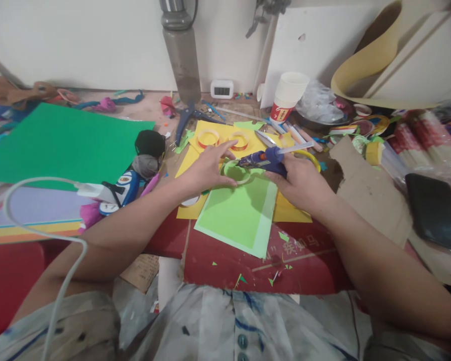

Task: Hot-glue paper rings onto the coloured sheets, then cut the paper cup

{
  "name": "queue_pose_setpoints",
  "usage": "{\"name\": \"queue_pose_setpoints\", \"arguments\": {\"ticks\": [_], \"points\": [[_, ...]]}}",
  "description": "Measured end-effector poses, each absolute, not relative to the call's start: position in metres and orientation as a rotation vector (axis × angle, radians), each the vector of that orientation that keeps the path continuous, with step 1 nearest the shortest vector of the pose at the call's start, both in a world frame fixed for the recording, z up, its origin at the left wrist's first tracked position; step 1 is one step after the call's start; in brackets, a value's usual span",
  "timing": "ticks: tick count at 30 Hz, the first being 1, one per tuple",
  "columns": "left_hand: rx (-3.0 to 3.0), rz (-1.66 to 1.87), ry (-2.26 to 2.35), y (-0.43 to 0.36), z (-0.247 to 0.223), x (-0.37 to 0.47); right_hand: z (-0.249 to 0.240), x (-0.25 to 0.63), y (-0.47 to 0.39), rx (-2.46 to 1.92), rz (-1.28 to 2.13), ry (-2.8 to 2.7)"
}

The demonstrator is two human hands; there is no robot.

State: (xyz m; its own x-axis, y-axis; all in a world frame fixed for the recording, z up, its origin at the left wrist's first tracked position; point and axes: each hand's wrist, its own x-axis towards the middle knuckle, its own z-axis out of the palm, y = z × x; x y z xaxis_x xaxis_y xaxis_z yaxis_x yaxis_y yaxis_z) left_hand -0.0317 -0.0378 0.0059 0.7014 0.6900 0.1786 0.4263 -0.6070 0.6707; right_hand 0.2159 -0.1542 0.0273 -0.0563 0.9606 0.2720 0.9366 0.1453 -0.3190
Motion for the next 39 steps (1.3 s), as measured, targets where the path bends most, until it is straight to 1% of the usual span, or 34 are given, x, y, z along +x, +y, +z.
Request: {"name": "queue_pose_setpoints", "arguments": {"ticks": [7,17,27,39], "points": [[2.313,0.572,0.841,-0.033,-0.003,-0.032,0.025,0.213,-0.154,-1.793,0.117,-2.010],[2.289,0.552,0.879,-0.038,0.002,-0.030,0.010,0.202,-0.151,-1.791,0.105,-2.019],[2.259,0.525,0.886,-0.039,0.006,-0.030,0.009,0.200,-0.153,-1.811,0.028,-2.033],[2.251,0.520,0.903,-0.039,0.007,-0.027,0.004,0.197,-0.151,-1.815,0.083,-2.079]]}}
